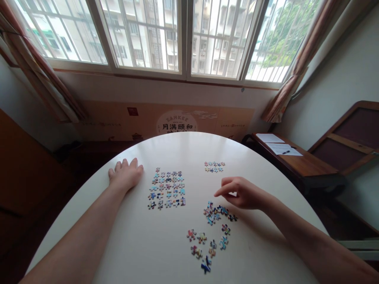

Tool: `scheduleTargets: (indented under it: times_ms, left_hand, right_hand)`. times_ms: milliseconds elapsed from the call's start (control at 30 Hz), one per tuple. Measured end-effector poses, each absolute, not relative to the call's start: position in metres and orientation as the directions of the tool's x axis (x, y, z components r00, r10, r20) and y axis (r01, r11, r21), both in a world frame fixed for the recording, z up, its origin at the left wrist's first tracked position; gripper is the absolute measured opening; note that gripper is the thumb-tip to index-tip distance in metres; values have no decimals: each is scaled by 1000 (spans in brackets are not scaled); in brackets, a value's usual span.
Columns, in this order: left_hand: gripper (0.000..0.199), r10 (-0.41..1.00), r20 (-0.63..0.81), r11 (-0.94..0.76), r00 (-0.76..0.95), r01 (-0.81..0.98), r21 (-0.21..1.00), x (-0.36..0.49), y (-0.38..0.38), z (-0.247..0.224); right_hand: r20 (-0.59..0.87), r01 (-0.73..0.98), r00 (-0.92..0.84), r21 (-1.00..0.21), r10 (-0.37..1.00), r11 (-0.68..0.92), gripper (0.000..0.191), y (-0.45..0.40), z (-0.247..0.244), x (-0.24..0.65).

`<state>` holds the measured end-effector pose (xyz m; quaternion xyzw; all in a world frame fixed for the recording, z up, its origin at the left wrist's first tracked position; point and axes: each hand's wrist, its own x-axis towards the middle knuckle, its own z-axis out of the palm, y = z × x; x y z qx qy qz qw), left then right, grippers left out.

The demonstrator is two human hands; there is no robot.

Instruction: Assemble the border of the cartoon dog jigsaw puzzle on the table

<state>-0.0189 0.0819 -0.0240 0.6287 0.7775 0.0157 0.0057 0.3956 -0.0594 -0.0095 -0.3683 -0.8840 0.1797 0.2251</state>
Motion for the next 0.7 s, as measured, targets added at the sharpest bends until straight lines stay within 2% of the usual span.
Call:
scheduleTargets:
  times_ms: [167, 300, 500, 600, 700]
  left_hand:
    - [66, 977, 6, 214, -214, 976, 34, -19, 82, -24]
    - [66, 976, 2, 218, -218, 975, 36, -20, 82, -23]
    - [65, 978, 14, 208, -209, 978, 29, -19, 82, -24]
    - [65, 979, 28, 201, -202, 979, 34, -19, 82, -24]
    - [65, 980, 32, 197, -199, 980, 39, -20, 81, -24]
  right_hand:
    - [207, 578, -703, -390, 680, 716, 49, -68, -11, 379]
    - [183, 658, -671, -300, 719, 691, 41, -63, -11, 385]
    - [195, 838, -452, -239, 870, 490, 13, -49, -4, 416]
    - [211, 909, -322, -202, 923, 364, 15, -42, -8, 425]
    - [238, 929, -276, -180, 931, 322, 18, -39, -14, 422]
